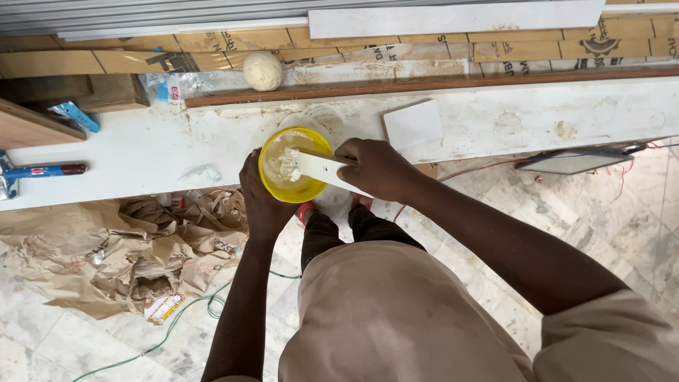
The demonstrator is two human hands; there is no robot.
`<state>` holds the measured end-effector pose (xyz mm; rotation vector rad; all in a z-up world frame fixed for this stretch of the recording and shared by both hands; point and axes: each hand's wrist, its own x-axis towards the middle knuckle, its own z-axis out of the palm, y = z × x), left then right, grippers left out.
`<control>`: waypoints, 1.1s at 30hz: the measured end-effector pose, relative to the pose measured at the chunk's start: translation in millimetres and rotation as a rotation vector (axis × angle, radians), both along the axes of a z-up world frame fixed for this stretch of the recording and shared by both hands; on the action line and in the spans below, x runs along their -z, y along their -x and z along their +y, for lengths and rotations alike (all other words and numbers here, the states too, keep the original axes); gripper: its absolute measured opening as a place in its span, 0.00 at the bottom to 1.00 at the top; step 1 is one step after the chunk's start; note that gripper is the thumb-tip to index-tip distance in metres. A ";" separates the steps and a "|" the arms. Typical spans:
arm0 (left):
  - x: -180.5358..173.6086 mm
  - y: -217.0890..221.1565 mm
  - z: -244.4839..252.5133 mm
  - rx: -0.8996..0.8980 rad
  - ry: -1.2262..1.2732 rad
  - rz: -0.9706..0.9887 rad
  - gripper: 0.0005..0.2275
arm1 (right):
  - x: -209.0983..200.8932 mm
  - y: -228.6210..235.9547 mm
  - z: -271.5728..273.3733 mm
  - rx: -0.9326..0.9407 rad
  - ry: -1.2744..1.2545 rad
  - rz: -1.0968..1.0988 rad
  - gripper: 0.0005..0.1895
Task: The person mixes a white paste in a yellow container using a wooden stick. They then apply the paste to a white rectangular object and wipe off excess onto a paper bag. The person repeats the application and wiping process.
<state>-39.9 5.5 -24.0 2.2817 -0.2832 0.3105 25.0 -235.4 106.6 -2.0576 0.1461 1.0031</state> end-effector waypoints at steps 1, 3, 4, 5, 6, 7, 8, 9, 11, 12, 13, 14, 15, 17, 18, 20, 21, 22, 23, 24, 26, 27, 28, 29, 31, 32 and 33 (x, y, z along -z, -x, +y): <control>-2.6 0.6 1.1 0.001 0.021 0.042 0.50 | 1.7 -1.8 2.7 -0.061 0.037 -0.091 0.21; -8.5 2.3 4.7 -0.010 0.064 0.126 0.48 | 3.2 -2.1 1.2 -0.123 0.065 -0.165 0.21; -10.2 2.1 5.9 -0.013 0.060 0.111 0.48 | 1.5 -1.4 -4.6 -0.124 0.054 -0.148 0.21; -10.8 1.0 6.7 -0.016 0.055 0.096 0.48 | -0.7 -0.5 -10.0 -0.125 0.044 -0.131 0.20; -10.8 0.9 7.1 -0.023 0.051 0.079 0.48 | -4.3 -0.1 -16.4 -0.104 -0.004 -0.120 0.20; -10.3 2.3 7.6 -0.033 0.130 0.158 0.48 | -10.2 1.1 -24.1 -0.083 -0.052 -0.108 0.20; -8.5 2.6 7.0 -0.045 0.211 0.233 0.48 | -15.9 0.3 -29.1 -0.064 -0.100 -0.100 0.19; -6.5 3.3 6.7 -0.055 0.293 0.307 0.47 | -21.3 -0.9 -31.0 0.059 -0.162 0.022 0.20; -1.6 1.4 4.0 -0.053 0.290 0.275 0.47 | -35.2 -5.9 -34.4 0.301 -0.279 0.265 0.20; 0.5 -0.9 3.9 -0.049 0.287 0.258 0.47 | -43.3 -8.9 -35.9 0.312 -0.272 0.265 0.20; 2.0 -3.1 4.3 -0.044 0.259 0.226 0.49 | -51.8 -12.3 -37.7 0.322 -0.265 0.264 0.20; 3.2 -5.3 5.2 -0.036 0.231 0.195 0.51 | -58.6 -15.8 -38.0 0.336 -0.259 0.265 0.20; 4.4 -7.6 6.5 -0.028 0.203 0.165 0.53 | -63.4 -21.2 -37.4 0.321 -0.218 0.264 0.20; 7.0 -9.6 6.8 -0.006 0.170 0.118 0.52 | -69.4 -27.5 -37.3 0.300 -0.133 0.268 0.21; 8.2 -9.8 5.8 0.004 0.155 0.095 0.51 | -70.4 -28.9 -37.3 0.288 -0.115 0.264 0.21; 7.2 -7.1 4.6 -0.030 0.291 0.207 0.51 | -69.9 -32.8 -38.9 0.259 -0.078 0.252 0.21; 5.4 -6.1 4.1 -0.048 0.360 0.260 0.51 | -69.9 -33.0 -41.2 0.251 -0.116 0.224 0.21; 3.4 -7.0 2.5 -0.058 0.364 0.267 0.50 | -69.9 -33.2 -44.3 0.231 -0.156 0.194 0.22; 0.8 -8.1 -0.1 -0.068 0.368 0.274 0.49 | -70.1 -32.2 -48.0 0.210 -0.197 0.165 0.22; -2.3 -9.6 -1.7 -0.086 0.372 0.279 0.48 | -70.1 -32.2 -52.2 0.225 -0.238 0.174 0.22; -8.7 -14.3 -1.7 -0.100 0.455 0.323 0.44 | -71.7 -29.5 -60.5 0.253 -0.323 0.193 0.23; -10.8 -16.6 -0.7 -0.105 0.496 0.342 0.42 | -71.7 -28.6 -63.9 0.267 -0.347 0.182 0.24; -11.3 -17.8 -0.3 -0.142 0.512 0.305 0.42 | -71.3 -27.0 -68.7 0.283 -0.371 0.172 0.25; -9.7 -18.6 -0.1 -0.178 0.528 0.268 0.43 | -70.0 -26.0 -73.7 0.299 -0.395 0.163 0.25; -0.5 -22.6 -2.1 -0.220 0.564 0.208 0.45 | -62.9 -24.0 -81.4 0.305 -0.485 0.139 0.26; 6.2 -26.2 -1.3 -0.234 0.581 0.183 0.47 | -59.5 -22.7 -84.1 0.304 -0.529 0.133 0.27; 12.6 -28.2 -0.8 -0.248 0.598 0.158 0.49 | -57.8 -18.8 -87.2 0.338 -0.530 0.097 0.28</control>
